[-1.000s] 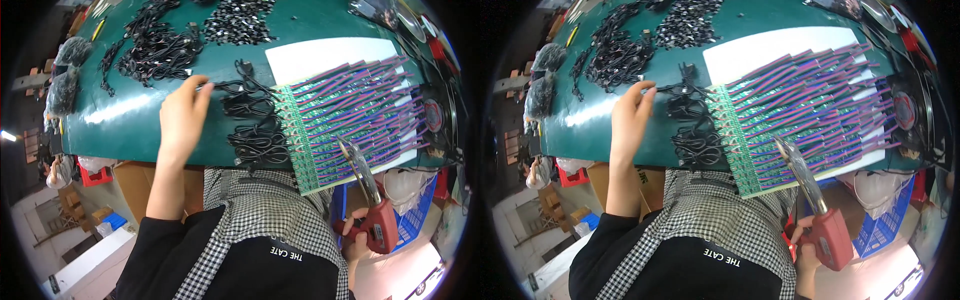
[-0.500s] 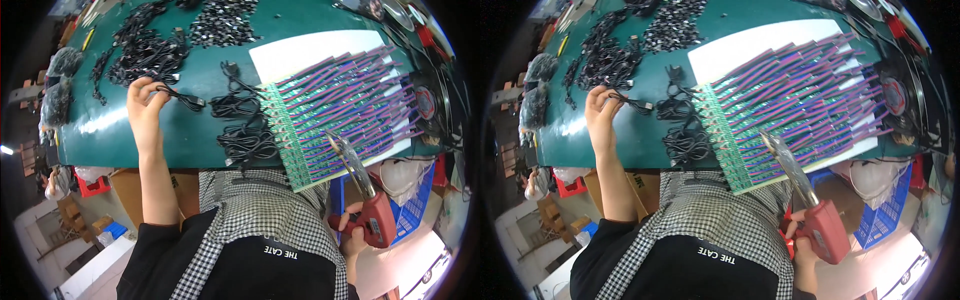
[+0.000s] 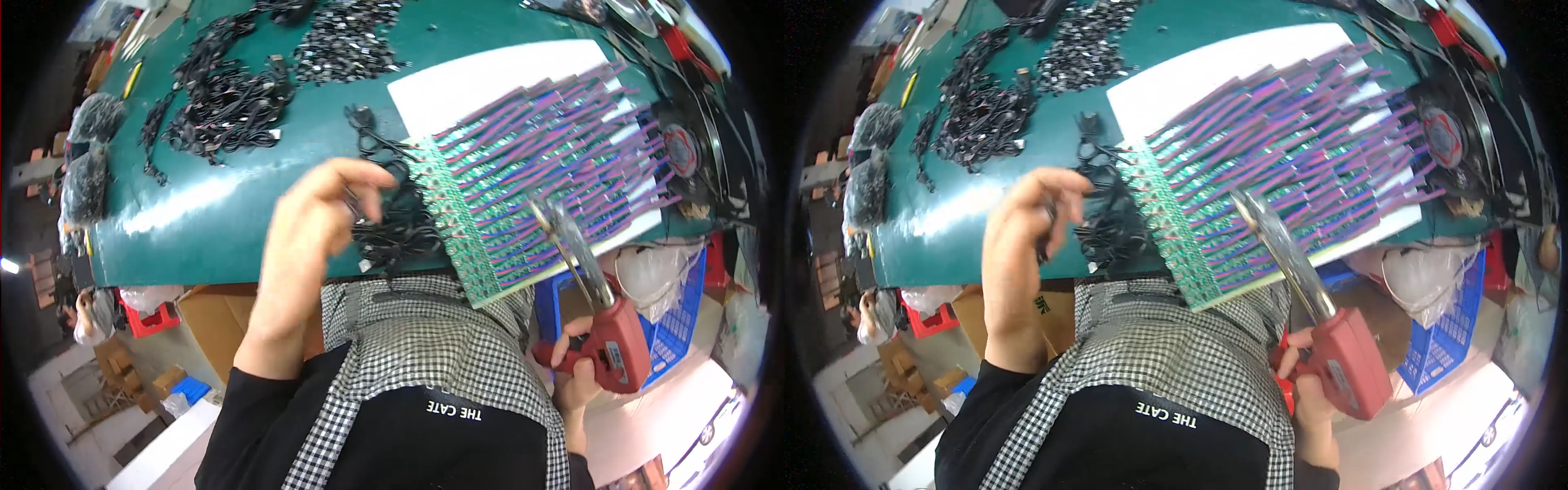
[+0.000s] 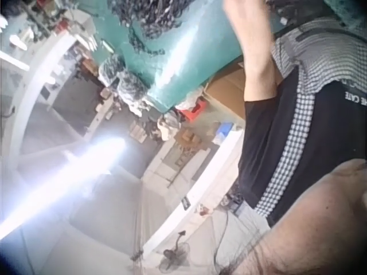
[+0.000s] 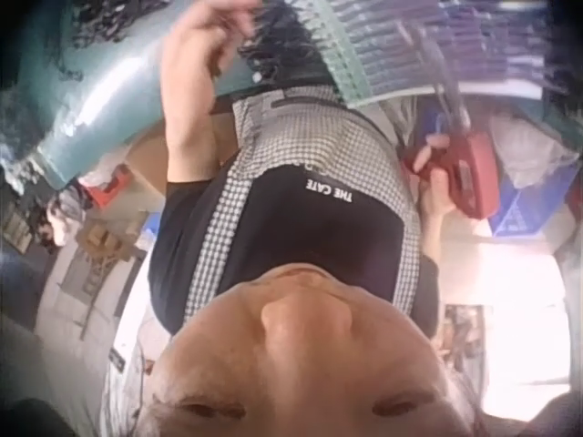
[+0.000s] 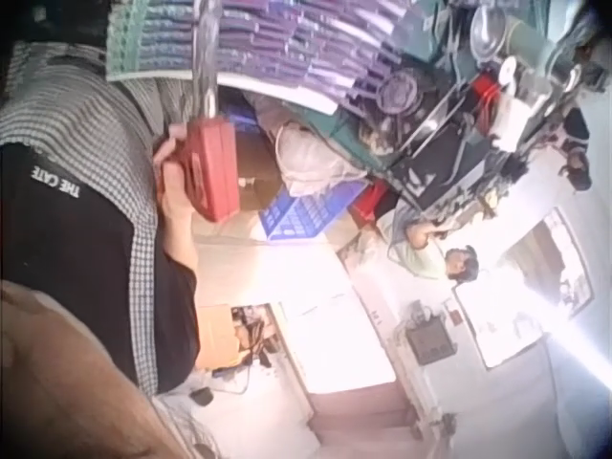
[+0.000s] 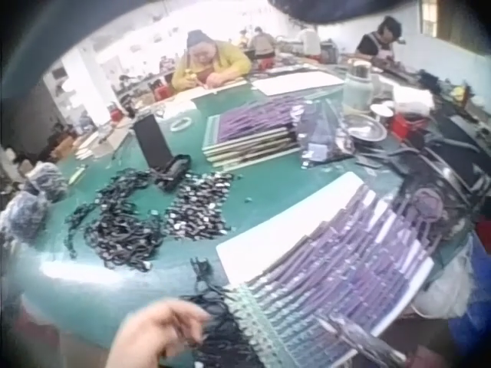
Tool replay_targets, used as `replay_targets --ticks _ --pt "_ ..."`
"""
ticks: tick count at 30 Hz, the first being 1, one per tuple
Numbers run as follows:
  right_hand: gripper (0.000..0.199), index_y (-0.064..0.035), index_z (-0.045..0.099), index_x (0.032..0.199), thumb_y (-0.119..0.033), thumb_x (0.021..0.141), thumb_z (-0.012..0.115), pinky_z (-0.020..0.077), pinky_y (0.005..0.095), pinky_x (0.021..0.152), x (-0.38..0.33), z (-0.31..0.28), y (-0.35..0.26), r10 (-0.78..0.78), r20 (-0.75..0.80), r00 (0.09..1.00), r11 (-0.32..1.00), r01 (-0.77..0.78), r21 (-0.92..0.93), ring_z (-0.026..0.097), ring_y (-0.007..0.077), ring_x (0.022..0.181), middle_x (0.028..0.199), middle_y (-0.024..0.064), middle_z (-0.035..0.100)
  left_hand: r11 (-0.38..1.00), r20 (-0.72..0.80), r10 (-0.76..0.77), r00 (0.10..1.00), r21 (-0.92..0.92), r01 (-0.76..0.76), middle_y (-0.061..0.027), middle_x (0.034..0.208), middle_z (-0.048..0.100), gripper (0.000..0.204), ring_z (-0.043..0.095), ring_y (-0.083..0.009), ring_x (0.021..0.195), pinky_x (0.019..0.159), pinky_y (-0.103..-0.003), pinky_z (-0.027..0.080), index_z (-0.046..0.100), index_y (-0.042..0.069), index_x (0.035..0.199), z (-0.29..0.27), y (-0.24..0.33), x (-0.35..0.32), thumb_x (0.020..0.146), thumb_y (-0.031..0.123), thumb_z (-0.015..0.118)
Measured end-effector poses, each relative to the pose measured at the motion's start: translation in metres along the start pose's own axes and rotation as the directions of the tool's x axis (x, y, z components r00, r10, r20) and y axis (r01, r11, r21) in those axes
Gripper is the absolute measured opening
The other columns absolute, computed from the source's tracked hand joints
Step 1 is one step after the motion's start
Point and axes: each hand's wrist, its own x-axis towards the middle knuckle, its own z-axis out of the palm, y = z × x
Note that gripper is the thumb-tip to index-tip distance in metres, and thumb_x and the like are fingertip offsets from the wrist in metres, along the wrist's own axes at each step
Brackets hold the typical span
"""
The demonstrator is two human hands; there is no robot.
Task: The person solders wires onto a PCB panel of LED strips using a soldering iron.
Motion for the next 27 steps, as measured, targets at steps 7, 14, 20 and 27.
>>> replay_targets --ticks 7,14,20,27 --pt "0.047 0.0005 0.045 0.113 -0.003 0.075 0.071 0.0493 0.0244 0.068 0.031 0.045 -0.022 0.292 0.102 0.951 0.953 -0.281 -0.109 0.058 0.0134 0.076 0.095 0.0096 0.054 0.939 0.709 -0.165 0.686 -0.1 0.329 -0.0066 0.088 0.049 0.014 0.048 -0.0137 0.085 0.077 -0.029 0.04 0.046 -0.001 0.101 0.056 0.002 -0.014 0.089 0.003 0.041" --pt "0.036 -0.0011 0.045 0.12 0.001 0.087 0.058 0.0481 0.0262 0.081 0.035 0.044 -0.019 0.184 0.295 0.938 0.979 -0.147 -0.145 0.057 0.0109 0.092 0.095 0.0053 0.057 0.984 0.627 -0.099 0.772 -0.052 0.169 -0.0091 0.084 0.057 0.009 0.055 -0.0133 0.075 0.067 -0.027 0.045 0.049 -0.002 0.096 0.072 -0.003 -0.02 0.09 0.004 0.052" --pt "0.036 -0.0011 0.043 0.122 0.0 0.089 0.056 0.0471 0.0254 0.08 0.036 0.045 -0.015 0.141 0.298 0.944 0.988 -0.115 -0.103 0.055 0.0101 0.09 0.095 0.0048 0.054 0.994 0.655 -0.059 0.753 -0.033 0.107 -0.0043 0.089 0.056 0.012 0.056 -0.0076 0.076 0.067 -0.022 0.049 0.05 -0.003 0.101 0.073 -0.005 -0.017 0.091 0.003 0.053" --pt "0.034 -0.0016 0.048 0.112 0.003 0.081 0.064 0.0483 0.0231 0.072 0.036 0.05 -0.013 0.145 0.218 0.965 0.989 -0.143 -0.028 0.056 0.0112 0.082 0.087 0.0062 0.055 0.963 0.633 -0.193 0.75 -0.023 0.267 -0.0085 0.078 0.063 0.009 0.058 -0.0082 0.069 0.062 -0.021 0.048 0.05 -0.004 0.097 0.074 -0.003 -0.018 0.088 0.0 0.053"
